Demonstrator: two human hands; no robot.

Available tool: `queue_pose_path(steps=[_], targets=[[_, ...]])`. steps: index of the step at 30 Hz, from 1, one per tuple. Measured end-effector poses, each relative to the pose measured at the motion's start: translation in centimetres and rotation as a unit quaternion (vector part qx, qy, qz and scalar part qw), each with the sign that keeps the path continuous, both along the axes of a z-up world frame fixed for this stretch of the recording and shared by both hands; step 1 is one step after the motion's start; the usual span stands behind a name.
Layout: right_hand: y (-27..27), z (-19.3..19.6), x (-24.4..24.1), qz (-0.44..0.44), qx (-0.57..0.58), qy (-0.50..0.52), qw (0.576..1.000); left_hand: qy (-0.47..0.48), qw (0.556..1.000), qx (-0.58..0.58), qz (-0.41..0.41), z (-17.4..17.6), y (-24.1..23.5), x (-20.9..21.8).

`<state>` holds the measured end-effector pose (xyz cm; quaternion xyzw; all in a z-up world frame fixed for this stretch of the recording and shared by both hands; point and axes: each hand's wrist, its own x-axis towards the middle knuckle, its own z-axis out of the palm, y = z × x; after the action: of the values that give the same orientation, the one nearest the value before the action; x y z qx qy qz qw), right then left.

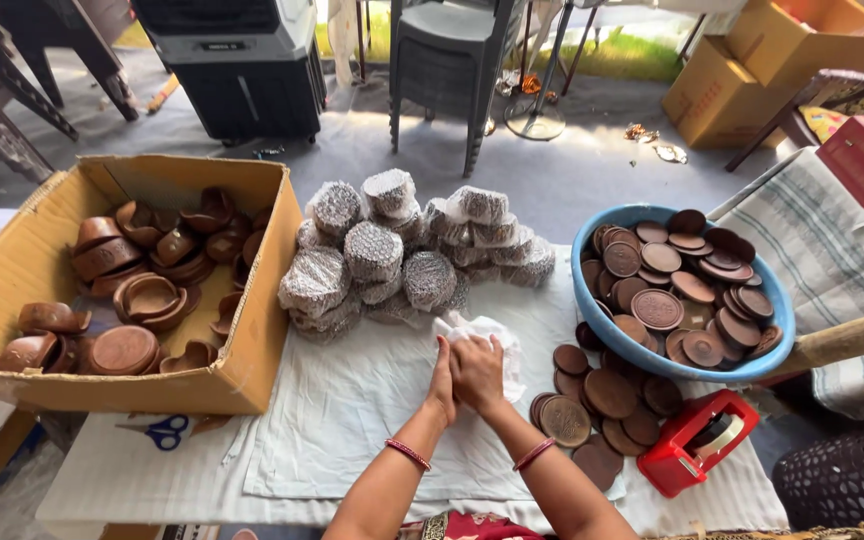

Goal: The person wipes small, round wooden items with a white cloth. They pick up items from a blue basin and a cardboard box, wipe them, and place them on the table or back into the basin.

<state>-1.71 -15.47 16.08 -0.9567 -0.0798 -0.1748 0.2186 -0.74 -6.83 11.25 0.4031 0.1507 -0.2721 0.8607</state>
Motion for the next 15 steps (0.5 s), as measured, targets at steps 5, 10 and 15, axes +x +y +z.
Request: queue_pose_path(steps=[5, 10, 15], targets=[[-3.4, 2.7, 2.7, -0.069, 0.104, 0.229, 0.965, -0.049, 0.998, 0.020, -0.029, 0.9, -0.5, 0.1], [-7.6, -2.5, 2.7, 0.082, 0.502, 0.371, 0.777, -0.119, 0.985, 0.107, -0.061, 1.1, 1.3, 0.9], [-6.3, -0.6, -0.9, 0.109, 0.682, 0.351, 0.632, -0.050, 0.994, 0.034, -0.088, 4.8, 3.1, 1.6]])
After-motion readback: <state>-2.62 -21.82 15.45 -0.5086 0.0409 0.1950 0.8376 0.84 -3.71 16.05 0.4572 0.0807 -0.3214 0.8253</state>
